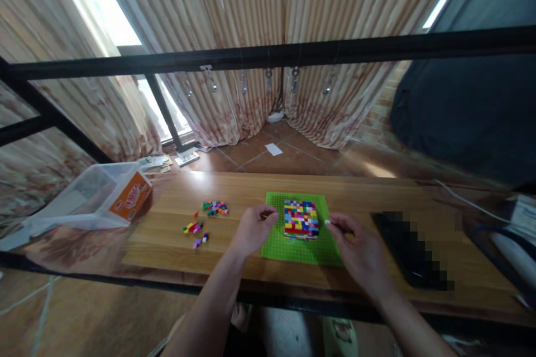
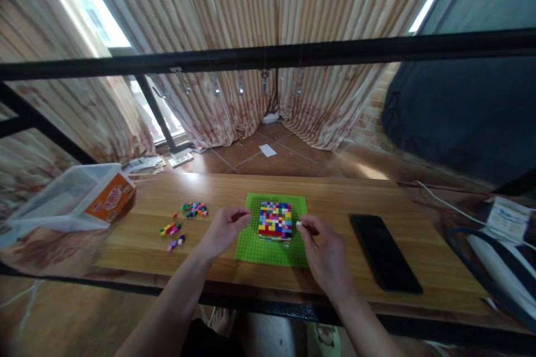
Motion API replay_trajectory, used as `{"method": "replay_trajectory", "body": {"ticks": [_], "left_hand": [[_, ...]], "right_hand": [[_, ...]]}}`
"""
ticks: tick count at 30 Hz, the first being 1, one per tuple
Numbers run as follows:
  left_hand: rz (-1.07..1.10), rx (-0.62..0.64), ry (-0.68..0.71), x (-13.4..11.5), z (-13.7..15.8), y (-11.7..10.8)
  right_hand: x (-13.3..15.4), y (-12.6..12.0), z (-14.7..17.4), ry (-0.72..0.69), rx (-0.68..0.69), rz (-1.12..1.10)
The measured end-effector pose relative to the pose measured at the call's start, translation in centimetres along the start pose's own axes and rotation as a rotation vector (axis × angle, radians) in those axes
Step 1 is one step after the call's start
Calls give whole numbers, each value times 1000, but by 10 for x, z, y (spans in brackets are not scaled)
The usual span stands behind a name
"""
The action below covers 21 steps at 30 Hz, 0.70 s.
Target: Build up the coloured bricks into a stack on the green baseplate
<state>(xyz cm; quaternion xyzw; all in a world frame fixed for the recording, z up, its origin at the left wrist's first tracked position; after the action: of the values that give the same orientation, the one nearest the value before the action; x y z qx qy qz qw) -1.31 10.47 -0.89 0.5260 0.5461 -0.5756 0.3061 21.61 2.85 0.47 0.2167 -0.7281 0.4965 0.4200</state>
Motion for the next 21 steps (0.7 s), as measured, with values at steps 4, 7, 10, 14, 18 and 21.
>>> {"method": "replay_trajectory", "body": {"ticks": [4,7,10,14,18,21], "left_hand": [[-68,32,18,1,-1,15],[-126,55,20,1,-2,22],[-187,57,16,0,-2,24],[-217,60,27,0,-2,25],[-226,65,17,0,-1,25],[-225,72,12,-1,0,26]], "right_hand": [[11,11,5,-116,66,52],[19,19,7,-220,84,70],[24,26,8,-299,77,94],[25,33,9,-350,59,145],[26,34,10,-347,31,159],[27,32,10,-326,6,138]]}}
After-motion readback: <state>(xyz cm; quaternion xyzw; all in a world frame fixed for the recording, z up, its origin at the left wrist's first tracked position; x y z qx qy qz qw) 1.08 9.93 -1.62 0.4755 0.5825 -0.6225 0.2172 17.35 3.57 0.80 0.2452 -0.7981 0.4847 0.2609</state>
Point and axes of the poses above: each hand's wrist, its own z-axis away from the middle knuckle, its own y-axis out of the palm, x = y × z, the point moved 9 cm from there along -z, towards the middle knuckle, and after that the axes turned 11 degrees about y, right-handed, at the moved point
